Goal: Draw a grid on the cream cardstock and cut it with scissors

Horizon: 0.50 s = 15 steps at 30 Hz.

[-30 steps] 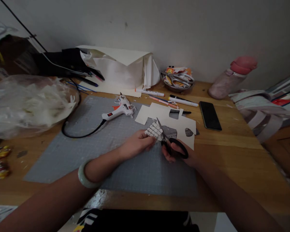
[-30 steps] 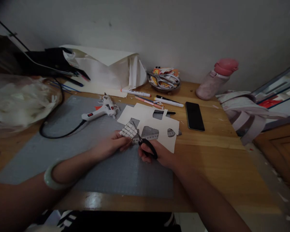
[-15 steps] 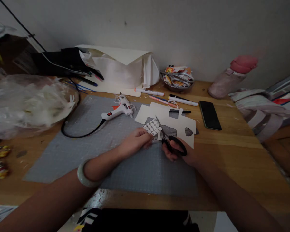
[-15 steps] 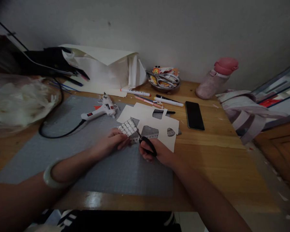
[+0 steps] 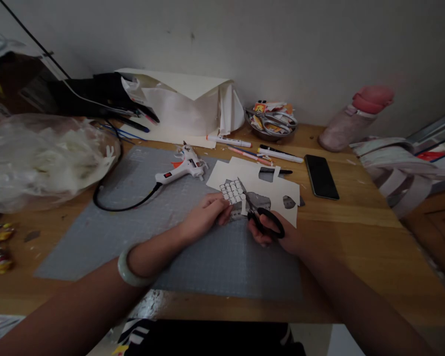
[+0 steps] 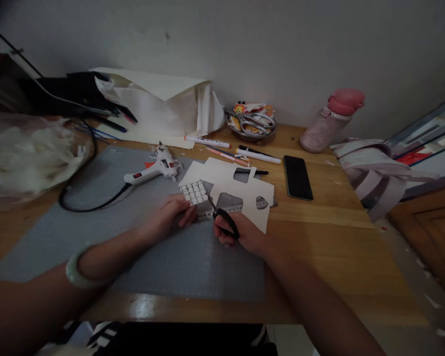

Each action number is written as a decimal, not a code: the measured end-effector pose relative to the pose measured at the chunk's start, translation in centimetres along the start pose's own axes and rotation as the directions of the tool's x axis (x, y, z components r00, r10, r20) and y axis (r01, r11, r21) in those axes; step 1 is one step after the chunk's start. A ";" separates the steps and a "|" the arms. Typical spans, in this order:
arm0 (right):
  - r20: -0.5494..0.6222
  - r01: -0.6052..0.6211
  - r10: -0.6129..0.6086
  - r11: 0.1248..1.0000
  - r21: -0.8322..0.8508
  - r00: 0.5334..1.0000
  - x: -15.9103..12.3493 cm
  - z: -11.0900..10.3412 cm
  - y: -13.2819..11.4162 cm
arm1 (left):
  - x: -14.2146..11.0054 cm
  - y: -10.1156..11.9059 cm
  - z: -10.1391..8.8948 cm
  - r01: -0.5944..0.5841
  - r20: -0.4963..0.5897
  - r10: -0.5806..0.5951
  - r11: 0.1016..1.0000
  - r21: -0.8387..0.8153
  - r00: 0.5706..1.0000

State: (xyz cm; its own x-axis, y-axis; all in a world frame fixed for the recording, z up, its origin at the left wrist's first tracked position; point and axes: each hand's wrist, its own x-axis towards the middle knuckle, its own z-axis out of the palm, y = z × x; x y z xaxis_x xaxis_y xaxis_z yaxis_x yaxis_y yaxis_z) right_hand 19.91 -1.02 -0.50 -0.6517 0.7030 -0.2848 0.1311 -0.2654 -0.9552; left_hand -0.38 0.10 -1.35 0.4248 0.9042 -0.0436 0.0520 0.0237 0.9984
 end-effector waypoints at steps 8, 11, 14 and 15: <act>0.006 -0.010 0.010 1.000 0.008 1.000 0.0 0.0 0.1 | 0.1 -0.2 -0.2 -0.057 -0.007 0.057 0.998 0.000 0.998; -0.005 -0.020 0.020 1.000 0.003 1.000 0.0 0.0 0.0 | 0.1 -0.2 -0.2 -0.062 -0.031 0.062 0.998 -0.009 0.998; 0.002 -0.041 0.041 0.999 0.007 0.999 0.1 0.0 -0.1 | 0.2 -0.2 -0.2 -0.056 -0.072 0.057 0.998 0.008 0.996; 0.003 -0.051 0.051 0.999 0.010 0.999 0.2 0.0 -0.2 | 0.2 -0.3 -0.2 -0.053 -0.085 0.054 0.999 0.009 0.995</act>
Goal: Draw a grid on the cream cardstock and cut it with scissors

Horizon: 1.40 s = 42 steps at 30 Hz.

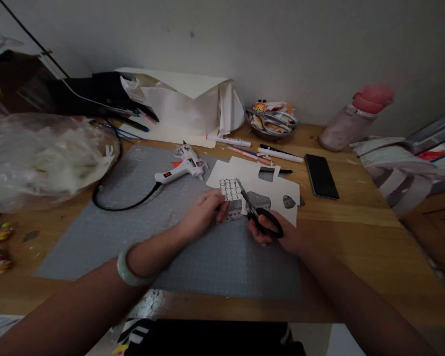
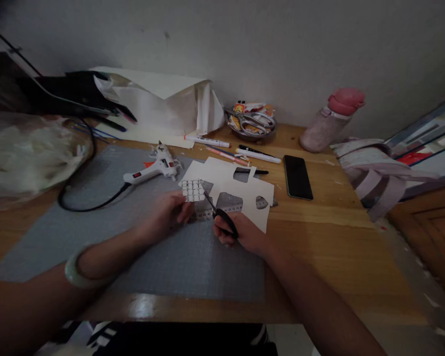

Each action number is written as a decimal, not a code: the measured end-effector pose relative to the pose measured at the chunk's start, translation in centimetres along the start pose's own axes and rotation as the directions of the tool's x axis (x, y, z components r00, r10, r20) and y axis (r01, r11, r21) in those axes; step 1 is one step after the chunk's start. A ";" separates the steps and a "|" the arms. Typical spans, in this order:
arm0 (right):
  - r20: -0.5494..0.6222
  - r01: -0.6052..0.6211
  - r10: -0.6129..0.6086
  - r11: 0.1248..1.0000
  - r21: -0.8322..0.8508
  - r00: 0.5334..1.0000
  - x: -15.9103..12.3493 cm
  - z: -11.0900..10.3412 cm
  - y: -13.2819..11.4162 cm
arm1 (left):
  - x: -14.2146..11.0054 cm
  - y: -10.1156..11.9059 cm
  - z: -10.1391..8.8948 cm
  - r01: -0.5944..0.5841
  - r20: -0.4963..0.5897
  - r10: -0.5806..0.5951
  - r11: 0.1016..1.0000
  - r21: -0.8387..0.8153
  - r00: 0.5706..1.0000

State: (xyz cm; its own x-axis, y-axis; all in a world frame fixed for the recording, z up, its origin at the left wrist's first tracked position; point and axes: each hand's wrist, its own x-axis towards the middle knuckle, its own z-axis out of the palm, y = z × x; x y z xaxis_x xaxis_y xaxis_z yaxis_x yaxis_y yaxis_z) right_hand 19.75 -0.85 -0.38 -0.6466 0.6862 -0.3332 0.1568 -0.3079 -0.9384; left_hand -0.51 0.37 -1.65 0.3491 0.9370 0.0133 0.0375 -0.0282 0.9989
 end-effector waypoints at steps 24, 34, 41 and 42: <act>0.025 0.004 -0.004 1.000 0.020 1.000 0.0 -0.1 0.2 | 0.3 -0.6 -0.2 0.012 -0.077 -0.018 0.997 -0.075 0.997; 0.007 0.029 -0.030 0.998 0.052 1.000 0.0 -0.1 0.5 | -0.1 0.3 0.3 0.056 0.012 -0.055 0.994 -0.092 0.998; 0.010 0.028 -0.028 1.000 0.001 1.000 0.1 -0.1 0.5 | -0.2 0.9 0.5 0.165 0.112 -0.165 0.986 0.009 0.980; 0.015 0.018 -0.017 1.000 -0.012 1.000 0.1 -0.1 0.4 | -0.2 1.0 0.5 0.173 0.130 -0.174 0.985 0.022 0.976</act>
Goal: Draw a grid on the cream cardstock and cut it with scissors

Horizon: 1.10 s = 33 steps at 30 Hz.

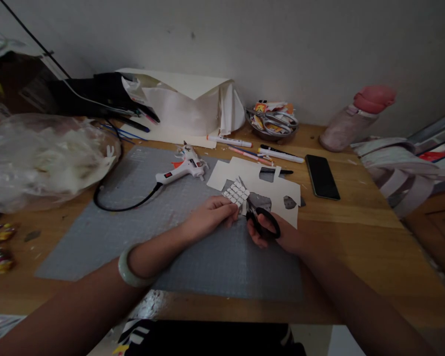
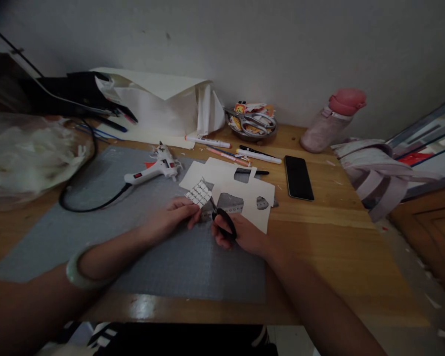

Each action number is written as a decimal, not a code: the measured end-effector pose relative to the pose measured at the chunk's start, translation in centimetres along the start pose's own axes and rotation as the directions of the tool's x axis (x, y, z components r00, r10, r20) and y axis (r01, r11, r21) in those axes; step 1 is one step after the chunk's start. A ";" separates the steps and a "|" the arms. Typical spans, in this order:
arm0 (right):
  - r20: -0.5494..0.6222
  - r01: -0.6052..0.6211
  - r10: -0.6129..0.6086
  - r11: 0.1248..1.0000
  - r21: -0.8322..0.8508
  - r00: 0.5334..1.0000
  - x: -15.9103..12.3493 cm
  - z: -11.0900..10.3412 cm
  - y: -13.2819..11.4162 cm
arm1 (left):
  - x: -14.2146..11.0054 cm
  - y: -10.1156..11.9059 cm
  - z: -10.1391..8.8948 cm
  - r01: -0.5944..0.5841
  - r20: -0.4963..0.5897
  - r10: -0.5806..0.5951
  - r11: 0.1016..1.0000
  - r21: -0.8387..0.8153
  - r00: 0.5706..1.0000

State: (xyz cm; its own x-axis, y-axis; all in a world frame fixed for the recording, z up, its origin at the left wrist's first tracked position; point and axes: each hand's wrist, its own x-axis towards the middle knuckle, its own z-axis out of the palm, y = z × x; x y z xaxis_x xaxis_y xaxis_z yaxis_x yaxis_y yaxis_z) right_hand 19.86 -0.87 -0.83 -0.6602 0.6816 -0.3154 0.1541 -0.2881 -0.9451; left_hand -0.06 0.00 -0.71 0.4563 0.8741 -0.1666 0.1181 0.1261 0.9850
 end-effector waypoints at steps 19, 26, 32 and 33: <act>0.081 -0.028 0.032 0.998 -0.057 0.996 -0.1 0.2 -0.1 | 0.4 0.1 0.2 -0.070 0.201 0.067 0.998 0.004 0.977; 0.051 -0.050 0.054 0.996 -0.076 0.997 -0.2 0.3 -0.4 | 0.3 -0.1 0.0 -0.060 0.166 0.055 0.998 0.026 0.985; 0.061 -0.045 0.050 0.997 -0.070 0.997 -0.2 0.2 -0.4 | 0.1 0.3 0.1 0.013 0.094 -0.020 0.997 0.079 0.995; 0.065 -0.046 0.050 0.997 -0.067 0.997 -0.2 0.2 -0.4 | 0.1 0.4 0.1 0.020 0.086 -0.027 0.997 0.077 0.996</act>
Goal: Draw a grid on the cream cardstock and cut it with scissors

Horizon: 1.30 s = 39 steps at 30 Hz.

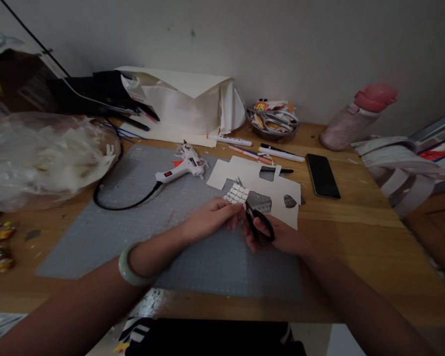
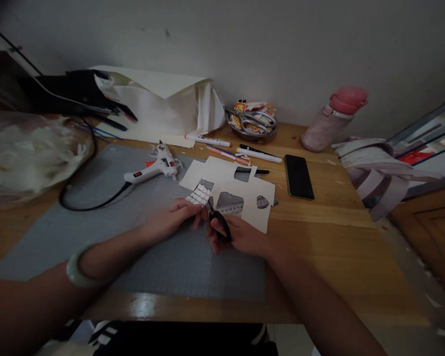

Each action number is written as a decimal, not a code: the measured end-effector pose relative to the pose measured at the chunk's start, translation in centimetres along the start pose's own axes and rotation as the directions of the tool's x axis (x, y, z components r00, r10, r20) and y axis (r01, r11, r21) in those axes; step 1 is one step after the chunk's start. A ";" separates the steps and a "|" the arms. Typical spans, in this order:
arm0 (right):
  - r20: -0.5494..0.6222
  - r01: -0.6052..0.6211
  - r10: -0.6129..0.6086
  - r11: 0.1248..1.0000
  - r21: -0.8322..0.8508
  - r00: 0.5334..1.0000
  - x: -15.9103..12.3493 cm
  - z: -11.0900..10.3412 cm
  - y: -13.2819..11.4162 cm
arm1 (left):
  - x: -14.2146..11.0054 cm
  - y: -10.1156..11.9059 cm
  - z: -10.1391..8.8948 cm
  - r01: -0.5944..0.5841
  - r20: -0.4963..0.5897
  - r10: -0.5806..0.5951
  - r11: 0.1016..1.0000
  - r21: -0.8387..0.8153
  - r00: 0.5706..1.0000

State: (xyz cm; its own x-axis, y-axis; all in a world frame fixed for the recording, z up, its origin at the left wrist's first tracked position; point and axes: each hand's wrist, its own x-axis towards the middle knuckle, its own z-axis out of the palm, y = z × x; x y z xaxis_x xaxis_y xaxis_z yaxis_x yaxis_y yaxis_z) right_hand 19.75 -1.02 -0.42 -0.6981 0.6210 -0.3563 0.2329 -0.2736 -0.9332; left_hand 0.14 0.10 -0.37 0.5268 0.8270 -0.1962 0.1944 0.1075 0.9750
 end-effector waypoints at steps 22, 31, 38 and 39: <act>-0.174 0.048 -0.018 0.984 0.170 0.985 0.6 -0.1 0.7 | 0.0 -0.5 0.0 -0.007 0.030 0.008 0.999 -0.050 1.000; -0.331 0.163 -0.076 0.956 0.243 0.941 1.0 -0.3 1.3 | -0.5 -0.2 0.0 -0.026 0.314 0.086 0.982 -0.190 0.945; -0.381 0.239 -0.099 0.910 0.340 0.919 0.8 -0.4 0.8 | -0.5 -0.2 0.3 0.053 0.425 0.017 0.987 -0.152 0.905; -0.397 0.249 -0.099 0.904 0.347 0.912 0.8 -0.4 0.7 | -0.5 -0.2 0.3 0.051 0.426 0.019 0.987 -0.151 0.905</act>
State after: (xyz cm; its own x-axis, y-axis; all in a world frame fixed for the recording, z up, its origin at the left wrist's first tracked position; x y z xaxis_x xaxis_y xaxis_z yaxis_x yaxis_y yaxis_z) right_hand 19.67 -0.45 -1.38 -0.3911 0.8853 -0.2515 -0.1979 -0.3478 -0.9164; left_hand 0.04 -0.49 -0.53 0.8325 0.5152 -0.2038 0.0938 0.2314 0.9683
